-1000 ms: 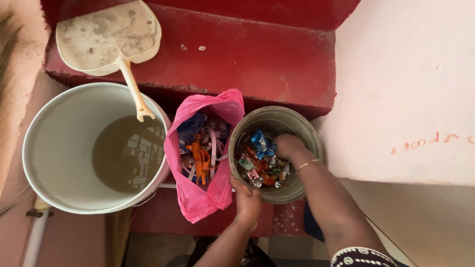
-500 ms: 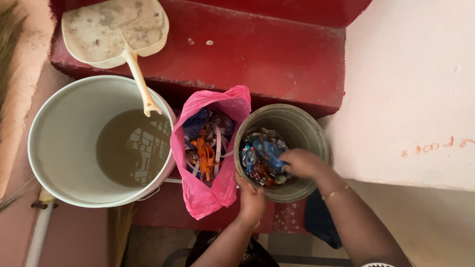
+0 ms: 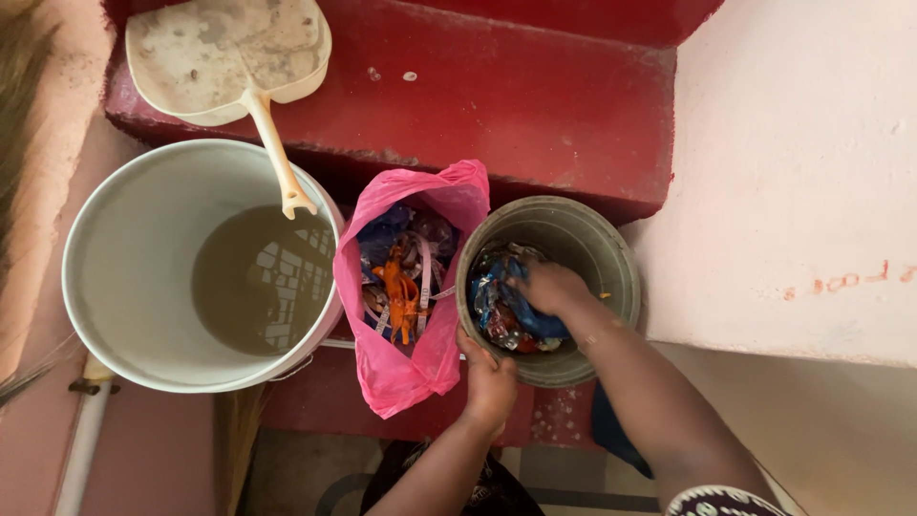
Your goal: Sort and clear items from a trash bin into a bag.
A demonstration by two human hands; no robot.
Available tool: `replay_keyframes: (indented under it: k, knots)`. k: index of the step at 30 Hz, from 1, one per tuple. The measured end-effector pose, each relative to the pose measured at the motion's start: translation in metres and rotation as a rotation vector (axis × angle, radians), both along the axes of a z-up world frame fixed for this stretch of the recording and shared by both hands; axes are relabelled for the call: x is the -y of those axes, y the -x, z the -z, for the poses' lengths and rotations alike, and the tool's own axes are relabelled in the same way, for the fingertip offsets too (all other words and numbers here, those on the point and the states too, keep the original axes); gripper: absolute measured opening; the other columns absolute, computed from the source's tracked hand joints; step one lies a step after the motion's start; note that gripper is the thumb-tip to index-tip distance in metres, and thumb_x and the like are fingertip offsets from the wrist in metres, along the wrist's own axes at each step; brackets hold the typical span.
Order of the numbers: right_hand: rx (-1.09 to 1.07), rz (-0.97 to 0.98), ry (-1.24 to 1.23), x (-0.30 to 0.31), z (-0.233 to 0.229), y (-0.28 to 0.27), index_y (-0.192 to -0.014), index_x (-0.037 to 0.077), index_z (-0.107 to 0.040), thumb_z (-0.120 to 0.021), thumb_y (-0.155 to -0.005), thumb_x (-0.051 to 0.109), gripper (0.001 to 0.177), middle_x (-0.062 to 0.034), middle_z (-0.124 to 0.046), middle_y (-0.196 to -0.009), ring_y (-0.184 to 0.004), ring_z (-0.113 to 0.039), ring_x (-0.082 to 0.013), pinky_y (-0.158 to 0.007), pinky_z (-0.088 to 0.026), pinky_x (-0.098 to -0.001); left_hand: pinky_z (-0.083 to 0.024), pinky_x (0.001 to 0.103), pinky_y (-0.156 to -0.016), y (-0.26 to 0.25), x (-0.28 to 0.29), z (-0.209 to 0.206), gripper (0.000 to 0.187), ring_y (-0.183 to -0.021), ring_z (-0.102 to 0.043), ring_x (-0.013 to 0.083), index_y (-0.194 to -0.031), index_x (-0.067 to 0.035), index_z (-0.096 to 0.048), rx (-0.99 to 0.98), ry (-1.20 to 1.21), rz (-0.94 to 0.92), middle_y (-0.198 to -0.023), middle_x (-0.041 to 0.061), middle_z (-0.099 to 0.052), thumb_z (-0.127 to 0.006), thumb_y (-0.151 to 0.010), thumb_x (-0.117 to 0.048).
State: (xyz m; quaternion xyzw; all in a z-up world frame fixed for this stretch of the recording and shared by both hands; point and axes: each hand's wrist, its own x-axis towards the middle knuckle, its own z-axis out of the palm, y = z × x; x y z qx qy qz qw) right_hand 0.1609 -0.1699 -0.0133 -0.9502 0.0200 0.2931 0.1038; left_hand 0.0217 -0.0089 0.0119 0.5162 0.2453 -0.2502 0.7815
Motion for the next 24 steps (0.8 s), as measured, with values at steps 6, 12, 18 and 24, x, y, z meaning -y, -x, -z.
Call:
replay_keyframes:
  k: [6, 12, 18, 24]
  knots:
    - [0.059, -0.213, 0.234, -0.019, 0.033, -0.035, -0.133, 0.013, -0.065, -0.074, -0.077, 0.055, 0.07, -0.0136, -0.065, -0.133, -0.128, -0.059, -0.0329, -0.103, -0.043, -0.0533, -0.033, 0.028, -0.114, 0.005, 0.004, 0.018, 0.103, -0.15, -0.032, 0.0227, -0.159, -0.022, 0.02, 0.017, -0.047, 0.007, -0.168, 0.012, -0.019, -0.044, -0.087, 0.015]
    - [-0.031, -0.361, 0.181, -0.004, 0.044, -0.028, -0.116, 0.019, -0.076, -0.076, -0.079, 0.041, 0.043, -0.011, -0.071, -0.12, -0.119, -0.063, -0.0296, -0.102, -0.039, -0.0586, -0.032, 0.034, -0.117, 0.002, 0.005, 0.011, 0.105, -0.151, -0.032, 0.0241, -0.158, -0.022, 0.02, 0.011, -0.018, -0.011, -0.168, 0.011, -0.019, -0.041, -0.083, 0.017]
    - [0.021, -0.445, -0.098, 0.055, 0.013, 0.004, -0.108, 0.019, -0.076, -0.074, -0.078, 0.024, 0.03, -0.0064, -0.074, -0.112, -0.111, -0.067, -0.0266, -0.099, -0.043, -0.0487, -0.021, 0.034, -0.124, 0.004, 0.004, 0.017, 0.1, -0.157, -0.018, 0.0234, -0.158, -0.018, 0.025, -0.037, -0.056, 0.062, -0.171, 0.013, -0.006, -0.043, -0.091, 0.012]
    - [0.109, -0.555, -0.256, 0.078, -0.002, 0.034, -0.095, 0.015, -0.077, -0.074, -0.067, 0.015, 0.028, -0.004, -0.075, -0.112, -0.108, -0.068, -0.0259, -0.094, -0.038, -0.0507, -0.018, 0.034, -0.124, 0.005, 0.007, 0.027, 0.102, -0.158, -0.009, 0.0227, -0.157, -0.015, 0.025, 0.026, -0.045, 0.034, -0.171, 0.013, 0.0, -0.044, -0.088, 0.014]
